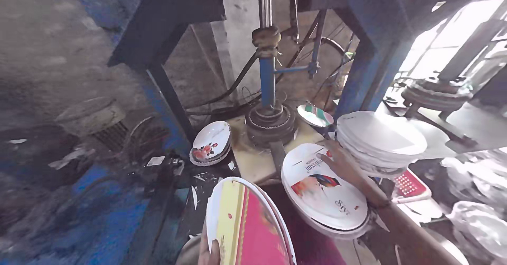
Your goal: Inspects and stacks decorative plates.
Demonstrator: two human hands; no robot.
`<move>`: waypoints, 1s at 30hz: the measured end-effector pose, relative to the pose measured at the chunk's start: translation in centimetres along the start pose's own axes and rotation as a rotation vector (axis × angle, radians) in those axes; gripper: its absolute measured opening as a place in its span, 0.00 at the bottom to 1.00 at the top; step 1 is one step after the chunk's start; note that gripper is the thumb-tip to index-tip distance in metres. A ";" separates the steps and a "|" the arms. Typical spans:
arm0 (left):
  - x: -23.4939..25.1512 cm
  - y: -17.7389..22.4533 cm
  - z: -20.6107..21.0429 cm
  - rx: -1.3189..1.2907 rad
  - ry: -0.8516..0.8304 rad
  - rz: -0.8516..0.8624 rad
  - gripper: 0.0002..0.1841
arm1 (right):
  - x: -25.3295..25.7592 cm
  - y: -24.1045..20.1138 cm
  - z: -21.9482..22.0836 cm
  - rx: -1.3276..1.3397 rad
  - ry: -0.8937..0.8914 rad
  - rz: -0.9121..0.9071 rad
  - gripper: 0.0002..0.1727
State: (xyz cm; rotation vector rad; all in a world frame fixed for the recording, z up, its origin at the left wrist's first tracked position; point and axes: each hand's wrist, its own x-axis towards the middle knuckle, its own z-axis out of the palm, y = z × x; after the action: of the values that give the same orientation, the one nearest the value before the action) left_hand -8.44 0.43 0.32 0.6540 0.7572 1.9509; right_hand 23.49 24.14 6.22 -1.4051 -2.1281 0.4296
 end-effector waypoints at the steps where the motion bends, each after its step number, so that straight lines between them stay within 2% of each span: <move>1: 0.0 -0.1 -0.1 0.001 -0.006 0.001 0.27 | 0.1 -0.2 -0.2 -0.027 -0.017 0.014 0.25; 3: -0.1 -0.1 -0.2 -0.013 -0.005 0.002 0.26 | 0.4 -0.7 -1.2 -0.082 -0.060 0.030 0.25; 5: -0.2 0.5 0.0 -0.012 0.008 0.009 0.25 | 0.3 -1.3 -3.4 -0.016 -0.028 0.014 0.23; 9: -0.4 1.6 1.2 -0.029 0.050 0.022 0.25 | -1.1 -2.2 -7.3 0.329 0.245 -0.131 0.18; 10: -0.2 1.6 2.2 -0.022 0.060 0.030 0.25 | -1.7 -3.4 -7.6 0.418 0.249 -0.125 0.17; 12: 0.4 1.0 5.3 0.171 0.082 0.054 0.28 | -3.3 -6.8 -7.0 0.593 0.172 -0.090 0.16; 14: 1.2 -0.1 8.8 0.318 0.060 0.127 0.30 | -5.3 -9.5 -5.6 0.696 0.034 -0.104 0.25; 16: 2.0 -1.5 10.9 0.373 0.020 0.249 0.30 | -7.4 -10.9 -4.8 0.654 -0.025 -0.153 0.36; 17: 2.3 -1.9 11.4 0.382 0.005 0.289 0.30 | -8.1 -11.2 -4.5 0.624 0.021 -0.201 0.36; 19: 2.4 -2.0 12.1 0.424 -0.026 0.291 0.31 | -9.1 -11.9 -2.9 0.639 0.339 -0.172 0.24; 20: 2.3 -2.0 12.2 0.445 -0.061 0.283 0.31 | -9.3 -11.9 -1.9 0.654 0.511 -0.172 0.16; 21: 2.0 -2.1 12.2 0.448 -0.080 0.288 0.30 | -9.5 -11.4 -1.3 0.664 0.571 -0.196 0.10; 23: 1.4 -2.4 12.3 0.449 -0.093 0.358 0.26 | -10.0 -11.3 -1.3 0.613 0.527 -0.159 0.10; 25: 0.7 -2.3 12.2 0.451 -0.133 0.430 0.26 | -10.5 -11.1 -2.4 0.615 0.403 -0.076 0.14; 27: 1.8 -0.9 11.1 0.466 -0.166 0.499 0.31 | -11.2 -8.9 -3.8 0.857 0.388 -0.007 0.12; 29: 5.4 2.5 7.7 0.575 0.037 0.636 0.37 | -11.2 -4.7 -3.9 0.927 0.457 0.108 0.16; 30: 8.0 4.1 4.1 0.692 0.136 0.737 0.39 | -11.0 -2.6 -3.1 0.820 0.505 0.182 0.17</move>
State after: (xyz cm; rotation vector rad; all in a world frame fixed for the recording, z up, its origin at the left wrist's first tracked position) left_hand -11.36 6.92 7.15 1.3712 1.4549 2.3927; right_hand 26.77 12.99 7.15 -1.0576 -1.2000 0.8023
